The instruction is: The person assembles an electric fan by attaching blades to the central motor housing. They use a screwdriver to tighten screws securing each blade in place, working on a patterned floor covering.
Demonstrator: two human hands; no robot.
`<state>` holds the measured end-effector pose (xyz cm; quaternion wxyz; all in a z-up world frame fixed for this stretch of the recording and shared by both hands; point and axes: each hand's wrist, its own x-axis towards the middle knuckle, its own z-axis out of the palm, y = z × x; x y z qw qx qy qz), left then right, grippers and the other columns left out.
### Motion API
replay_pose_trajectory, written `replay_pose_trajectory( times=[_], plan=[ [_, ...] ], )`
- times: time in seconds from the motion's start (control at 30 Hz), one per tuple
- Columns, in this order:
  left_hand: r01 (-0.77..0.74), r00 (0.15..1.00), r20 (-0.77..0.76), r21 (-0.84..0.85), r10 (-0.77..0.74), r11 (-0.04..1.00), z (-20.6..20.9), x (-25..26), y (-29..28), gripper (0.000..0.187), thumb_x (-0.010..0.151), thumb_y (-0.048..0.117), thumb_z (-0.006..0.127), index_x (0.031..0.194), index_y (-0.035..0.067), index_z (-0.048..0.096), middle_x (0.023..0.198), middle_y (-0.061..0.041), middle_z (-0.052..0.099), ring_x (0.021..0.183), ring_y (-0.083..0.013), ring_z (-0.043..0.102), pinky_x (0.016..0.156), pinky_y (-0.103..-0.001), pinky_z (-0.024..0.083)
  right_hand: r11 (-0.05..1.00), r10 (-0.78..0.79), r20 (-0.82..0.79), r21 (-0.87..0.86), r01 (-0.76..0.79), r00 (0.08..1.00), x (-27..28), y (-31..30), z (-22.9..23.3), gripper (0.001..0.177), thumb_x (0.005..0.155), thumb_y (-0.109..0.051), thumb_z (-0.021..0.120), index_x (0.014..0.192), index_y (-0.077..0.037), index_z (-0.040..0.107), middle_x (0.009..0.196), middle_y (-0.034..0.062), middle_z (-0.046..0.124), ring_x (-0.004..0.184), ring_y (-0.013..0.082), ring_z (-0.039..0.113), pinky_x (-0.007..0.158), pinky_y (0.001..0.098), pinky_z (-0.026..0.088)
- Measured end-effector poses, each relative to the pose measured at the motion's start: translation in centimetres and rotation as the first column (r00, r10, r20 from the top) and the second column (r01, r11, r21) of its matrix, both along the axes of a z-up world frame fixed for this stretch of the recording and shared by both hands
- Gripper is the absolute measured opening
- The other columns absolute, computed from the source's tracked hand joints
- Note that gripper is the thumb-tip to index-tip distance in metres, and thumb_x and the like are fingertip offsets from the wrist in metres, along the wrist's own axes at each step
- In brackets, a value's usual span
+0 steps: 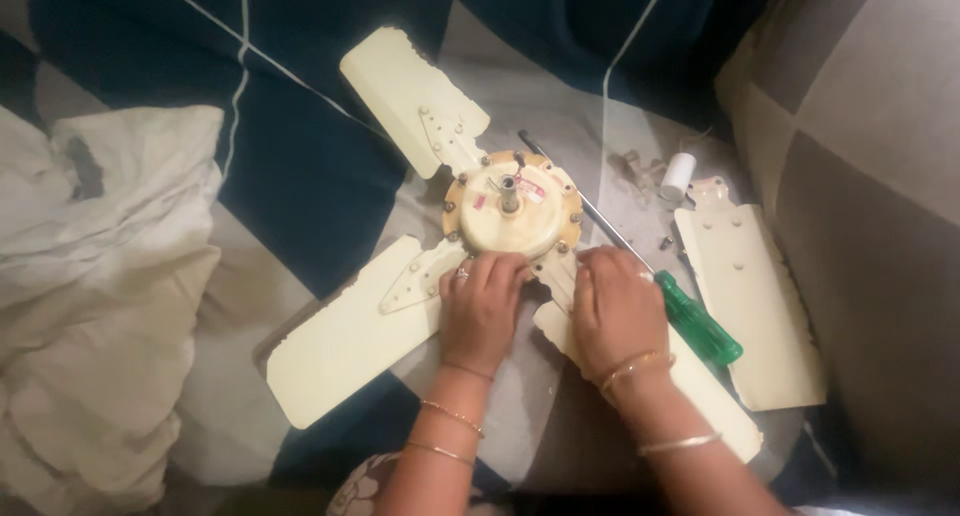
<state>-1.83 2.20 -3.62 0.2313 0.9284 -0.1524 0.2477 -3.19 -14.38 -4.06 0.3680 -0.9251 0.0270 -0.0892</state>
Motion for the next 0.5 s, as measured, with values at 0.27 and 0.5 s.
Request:
replay_pose_trajectory(
  times=[0.27, 0.5],
  plan=[
    [0.038, 0.996, 0.086, 0.014, -0.039, 0.999, -1.0, 0.4, 0.9, 0.008, 0.096, 0.021, 0.065, 0.104, 0.020, 0.065, 0.100, 0.003, 0.066, 0.104, -0.0218, 0.062, 0.101, -0.045, 0.040, 0.947, 0.077, 0.136, -0.321, -0.029, 0.988, 0.0, 2.2, -2.6, 0.081, 0.078, -0.059, 0.072, 0.123, 0.004, 0.049, 0.134, 0.0244, 0.051, 0.139, 0.0406, 0.037, 0.110, 0.0603, 0.024],
    [0.066, 0.991, 0.116, -0.004, -0.066, 0.998, -1.9, 0.9, 0.8, 0.010, 0.098, 0.019, 0.066, 0.107, 0.015, 0.064, 0.100, -0.003, 0.063, 0.103, -0.0260, 0.060, 0.109, -0.044, 0.043, 0.958, 0.110, 0.049, -0.272, -0.092, 0.993, 0.3, 1.3, -3.4, 0.064, 0.075, -0.049, 0.077, 0.111, -0.003, 0.051, 0.120, 0.0155, 0.054, 0.131, 0.0350, 0.044, 0.117, 0.0573, 0.023]
  ],
)
